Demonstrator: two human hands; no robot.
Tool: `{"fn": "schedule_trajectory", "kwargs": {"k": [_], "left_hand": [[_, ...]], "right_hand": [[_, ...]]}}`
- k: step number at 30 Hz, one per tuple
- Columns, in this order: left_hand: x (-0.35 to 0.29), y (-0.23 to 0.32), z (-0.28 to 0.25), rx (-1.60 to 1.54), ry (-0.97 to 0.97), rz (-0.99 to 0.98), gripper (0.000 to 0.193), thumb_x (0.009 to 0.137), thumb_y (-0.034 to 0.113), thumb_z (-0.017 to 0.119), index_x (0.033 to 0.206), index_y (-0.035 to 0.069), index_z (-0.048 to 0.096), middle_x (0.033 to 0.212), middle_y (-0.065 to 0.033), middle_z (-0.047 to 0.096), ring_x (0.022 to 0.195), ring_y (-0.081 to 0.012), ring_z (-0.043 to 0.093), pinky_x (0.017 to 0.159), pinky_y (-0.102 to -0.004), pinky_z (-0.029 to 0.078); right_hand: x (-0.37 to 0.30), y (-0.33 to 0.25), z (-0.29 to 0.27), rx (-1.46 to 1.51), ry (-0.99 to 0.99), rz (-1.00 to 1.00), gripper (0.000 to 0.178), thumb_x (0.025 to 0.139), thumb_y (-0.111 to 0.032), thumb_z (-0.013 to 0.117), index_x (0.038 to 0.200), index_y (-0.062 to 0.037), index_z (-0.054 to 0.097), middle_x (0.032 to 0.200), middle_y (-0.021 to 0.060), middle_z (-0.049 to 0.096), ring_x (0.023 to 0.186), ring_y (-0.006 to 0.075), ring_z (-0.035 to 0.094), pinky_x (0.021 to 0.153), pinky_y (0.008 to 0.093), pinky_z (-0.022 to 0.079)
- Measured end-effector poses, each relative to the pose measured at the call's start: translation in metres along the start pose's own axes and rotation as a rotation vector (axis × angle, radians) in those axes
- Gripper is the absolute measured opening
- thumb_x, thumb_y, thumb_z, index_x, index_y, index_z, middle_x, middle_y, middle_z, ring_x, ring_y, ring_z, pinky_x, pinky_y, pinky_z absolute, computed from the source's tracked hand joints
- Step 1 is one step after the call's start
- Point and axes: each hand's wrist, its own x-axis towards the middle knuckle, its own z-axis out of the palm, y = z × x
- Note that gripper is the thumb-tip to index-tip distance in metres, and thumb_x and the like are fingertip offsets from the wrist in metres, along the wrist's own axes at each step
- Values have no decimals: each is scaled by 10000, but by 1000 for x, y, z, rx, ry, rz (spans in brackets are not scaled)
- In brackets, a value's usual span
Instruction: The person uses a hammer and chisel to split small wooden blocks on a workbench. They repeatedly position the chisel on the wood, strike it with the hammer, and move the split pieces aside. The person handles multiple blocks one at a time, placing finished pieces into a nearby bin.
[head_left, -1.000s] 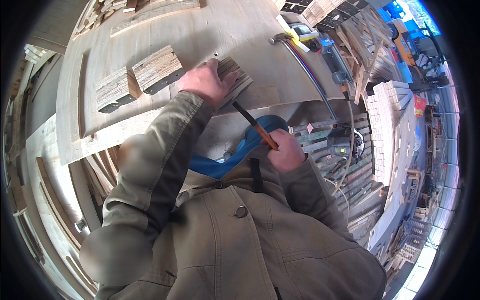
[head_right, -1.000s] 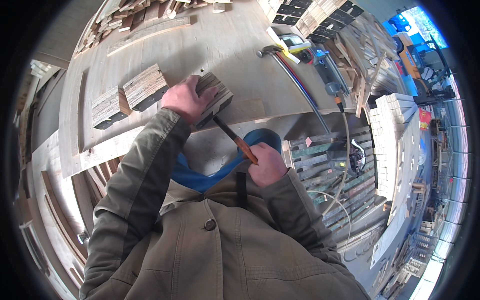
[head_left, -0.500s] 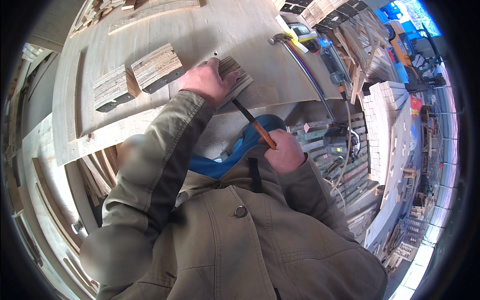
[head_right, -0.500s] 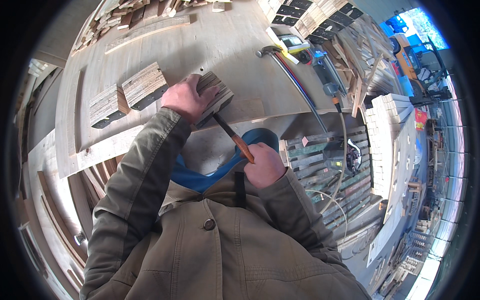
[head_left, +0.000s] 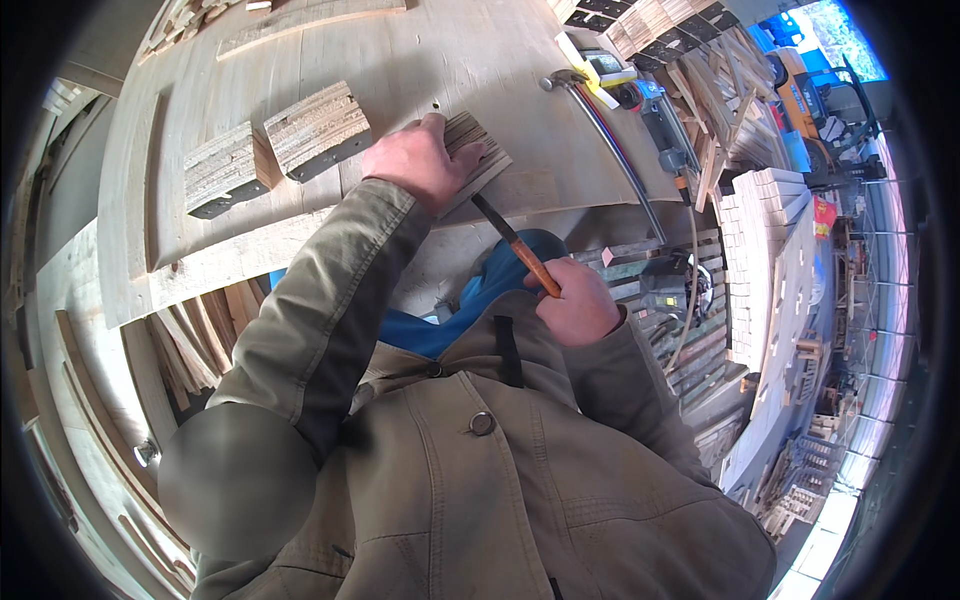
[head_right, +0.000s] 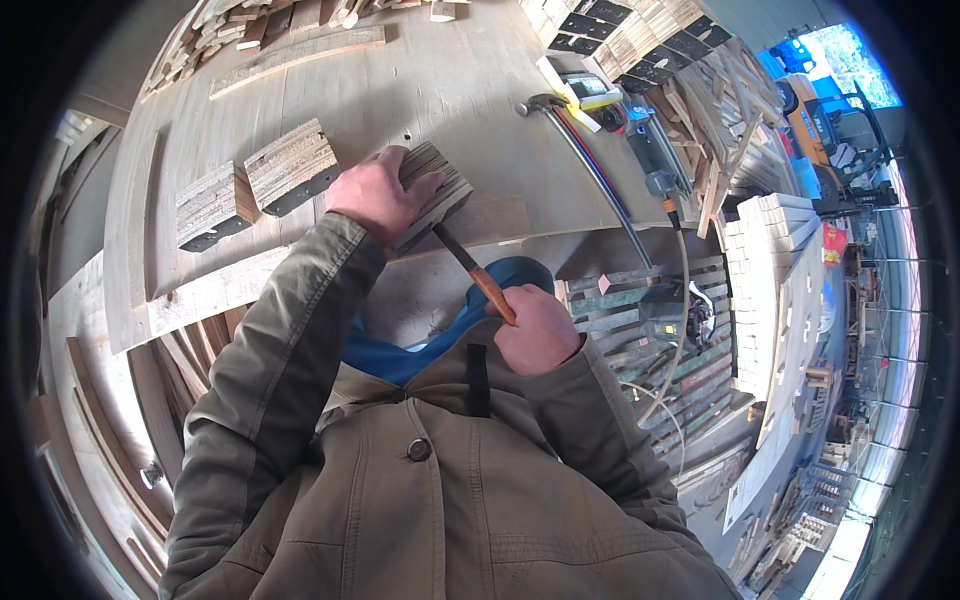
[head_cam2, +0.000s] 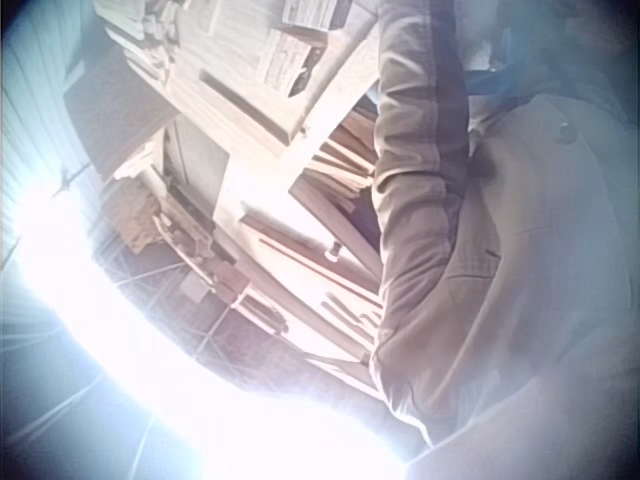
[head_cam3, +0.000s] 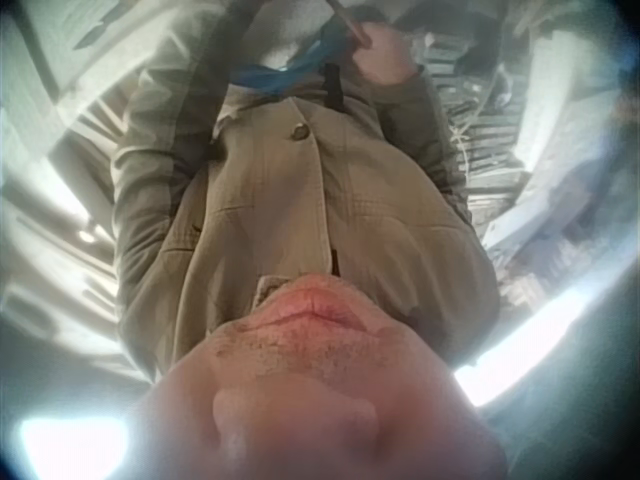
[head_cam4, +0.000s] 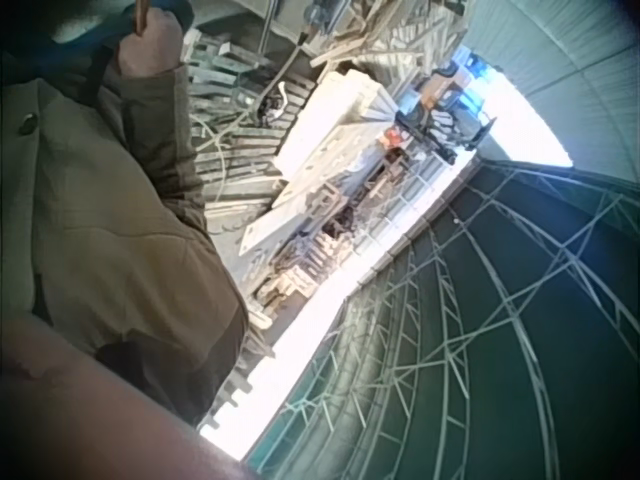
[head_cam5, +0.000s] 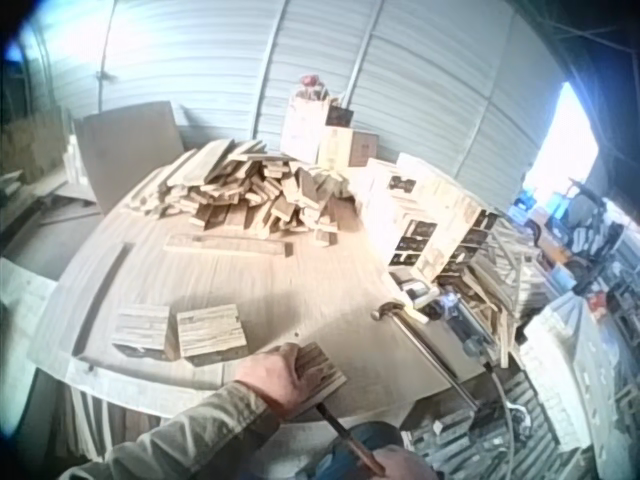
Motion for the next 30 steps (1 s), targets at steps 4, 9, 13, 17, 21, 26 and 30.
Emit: {"fn": "schedule_trajectory", "kwargs": {"k": [4,9,13,17,21,26,30], "left_hand": [[0,-1,0,-11,-4,5,639,981,632,671,1147,16,700,1031,-203,795,1021,-384,773,905,-492,596],[1,-1,0,-5,-4,4,642,978,637,672,1148,18,701,1019,-210,795,1012,-388,775,901,-494,598],[2,-2,2,-3,-3,-4,643,976,640,674,1153,23,703,1011,-214,796,1011,-387,777,902,-490,600],[2,-1,2,5,-4,-4,644,974,641,675,1159,25,704,1013,-218,796,1016,-386,777,907,-486,602],[1,-1,1,2,-5,-8,644,977,641,674,1163,25,703,1028,-213,797,1027,-385,776,915,-485,601],[2,-1,0,3,-25,-3,650,983,643,667,1169,21,699,1047,-208,798,1039,-385,775,919,-485,601],[1,0,1,8,-11,-5,655,985,645,664,1167,16,698,1046,-219,797,1036,-388,775,917,-489,602]], "right_hand": [[3,1,1,-21,9,-13,309,780,-13,642,1062,30,760,999,221,737,924,389,718,836,446,569],[4,2,1,-14,-3,2,299,777,-1,645,1053,31,758,996,217,737,914,374,720,824,431,567],[3,2,0,-21,3,-12,291,780,5,646,1048,29,756,997,213,735,916,375,718,825,432,566],[4,4,1,-27,16,-22,269,783,11,649,1032,22,749,1006,210,730,929,386,710,830,437,560],[8,8,-1,-27,-1,-10,213,785,13,655,987,17,722,1002,198,714,933,399,694,828,447,546],[18,14,-10,-9,-61,0,170,780,16,649,945,13,690,963,190,686,911,392,676,815,455,531],[23,19,-10,-102,-63,-61,214,804,-2,683,1017,1,677,975,179,693,873,346,688,792,426,539]]}}
